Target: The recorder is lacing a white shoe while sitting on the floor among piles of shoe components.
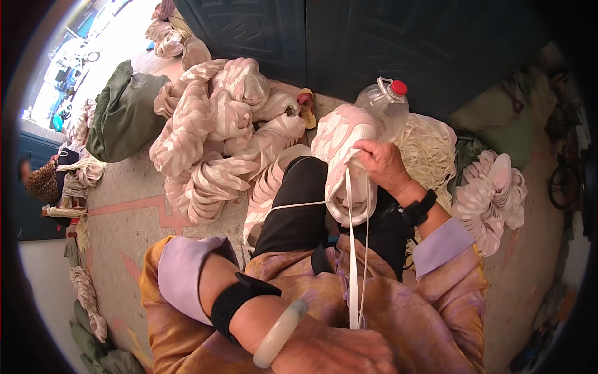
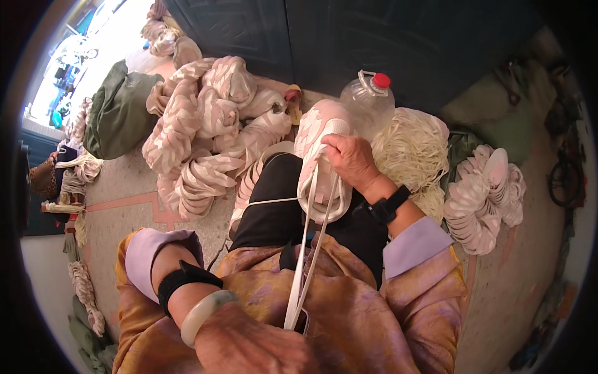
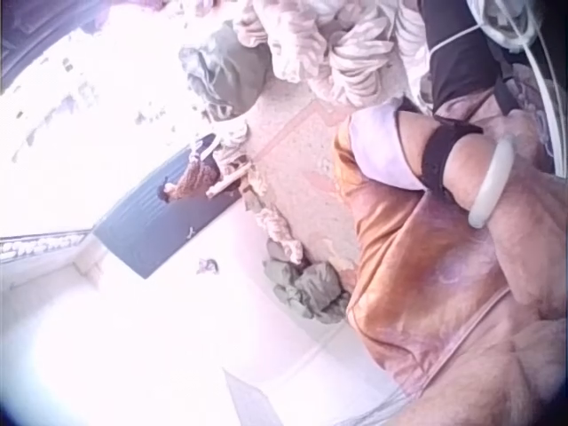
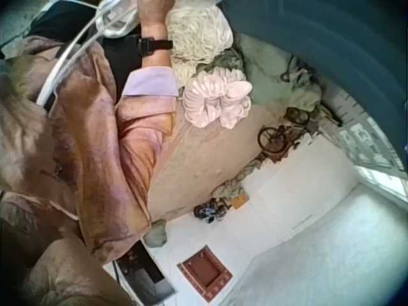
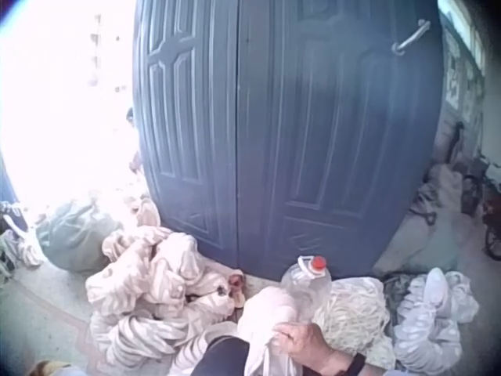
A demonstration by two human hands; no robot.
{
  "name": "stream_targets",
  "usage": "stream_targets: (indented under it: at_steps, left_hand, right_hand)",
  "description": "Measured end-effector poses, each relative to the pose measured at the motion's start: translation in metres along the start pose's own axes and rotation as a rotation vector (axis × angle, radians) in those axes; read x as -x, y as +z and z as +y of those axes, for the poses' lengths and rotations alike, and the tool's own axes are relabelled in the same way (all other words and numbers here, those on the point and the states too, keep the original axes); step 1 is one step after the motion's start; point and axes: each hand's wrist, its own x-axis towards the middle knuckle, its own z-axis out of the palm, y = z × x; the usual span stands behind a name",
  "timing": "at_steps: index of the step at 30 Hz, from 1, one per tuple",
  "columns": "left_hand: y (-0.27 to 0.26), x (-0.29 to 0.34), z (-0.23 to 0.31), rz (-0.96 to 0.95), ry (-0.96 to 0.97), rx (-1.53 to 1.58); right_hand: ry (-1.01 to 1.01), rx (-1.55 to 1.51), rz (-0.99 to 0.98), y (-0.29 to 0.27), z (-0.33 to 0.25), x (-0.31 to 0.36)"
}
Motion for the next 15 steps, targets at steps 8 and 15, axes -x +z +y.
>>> stream_targets:
  at_steps: [8, 15]
  left_hand:
    - [0.003, -0.004, -0.005, 0.001, 0.047, 0.015]
    - [0.003, -0.004, -0.008, 0.013, 0.013, 0.007]
  right_hand:
    - [0.273, -0.069, 0.089, -0.009, 0.037, 0.024]
    - [0.021, 0.461, -0.136, -0.005, 0.015, 0.023]
